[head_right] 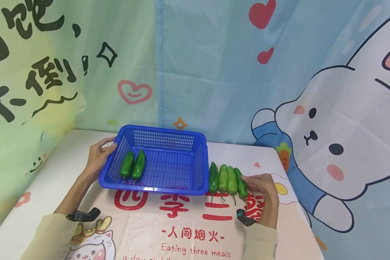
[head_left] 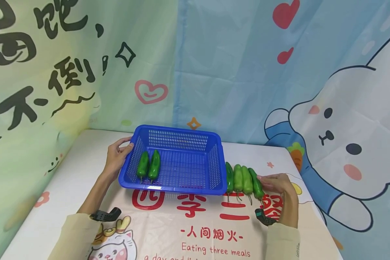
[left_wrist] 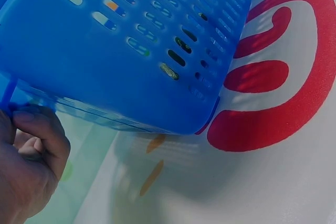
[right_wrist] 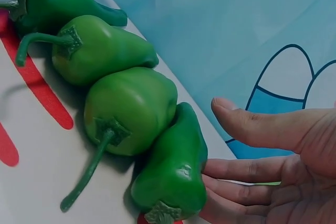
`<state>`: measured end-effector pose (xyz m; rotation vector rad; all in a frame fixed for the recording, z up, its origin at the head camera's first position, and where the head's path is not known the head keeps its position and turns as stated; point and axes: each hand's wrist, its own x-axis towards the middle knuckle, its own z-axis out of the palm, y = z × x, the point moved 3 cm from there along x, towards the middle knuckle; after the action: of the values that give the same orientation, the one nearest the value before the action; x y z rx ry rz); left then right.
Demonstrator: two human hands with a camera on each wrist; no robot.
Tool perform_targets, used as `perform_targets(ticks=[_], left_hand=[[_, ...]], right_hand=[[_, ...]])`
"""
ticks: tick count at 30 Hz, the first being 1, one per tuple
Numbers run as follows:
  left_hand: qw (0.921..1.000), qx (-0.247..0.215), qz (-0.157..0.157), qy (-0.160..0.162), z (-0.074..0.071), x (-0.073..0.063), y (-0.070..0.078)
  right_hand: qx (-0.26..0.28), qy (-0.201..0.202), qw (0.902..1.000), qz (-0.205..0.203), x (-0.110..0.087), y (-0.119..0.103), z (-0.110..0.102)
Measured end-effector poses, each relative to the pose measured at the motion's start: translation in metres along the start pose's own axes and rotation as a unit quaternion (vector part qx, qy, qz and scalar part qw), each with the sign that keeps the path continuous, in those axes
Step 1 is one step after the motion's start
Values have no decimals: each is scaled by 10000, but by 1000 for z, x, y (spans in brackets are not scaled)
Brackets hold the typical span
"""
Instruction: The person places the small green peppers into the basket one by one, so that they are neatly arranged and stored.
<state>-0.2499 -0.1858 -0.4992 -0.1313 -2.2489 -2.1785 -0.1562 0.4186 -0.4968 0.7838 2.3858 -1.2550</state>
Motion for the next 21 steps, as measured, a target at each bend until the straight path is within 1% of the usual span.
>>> perform_targets(ticks=[4,8,14,21], left_hand=[[10000,-51,45,-5,0,0,1],[10000,-38,46,-4,0,1,0],[10000,95,8,24,-1,1,-1],[10000,87,-1,27,-1,0,-2]], right_hand=[[-83,-28,9999,-115,-1,-3,5],[-158,46,9997,-160,0,-5,8],[-128,91,9998,-118,2,-3,10],[-151,117,9998,-73,3,-2,13]])
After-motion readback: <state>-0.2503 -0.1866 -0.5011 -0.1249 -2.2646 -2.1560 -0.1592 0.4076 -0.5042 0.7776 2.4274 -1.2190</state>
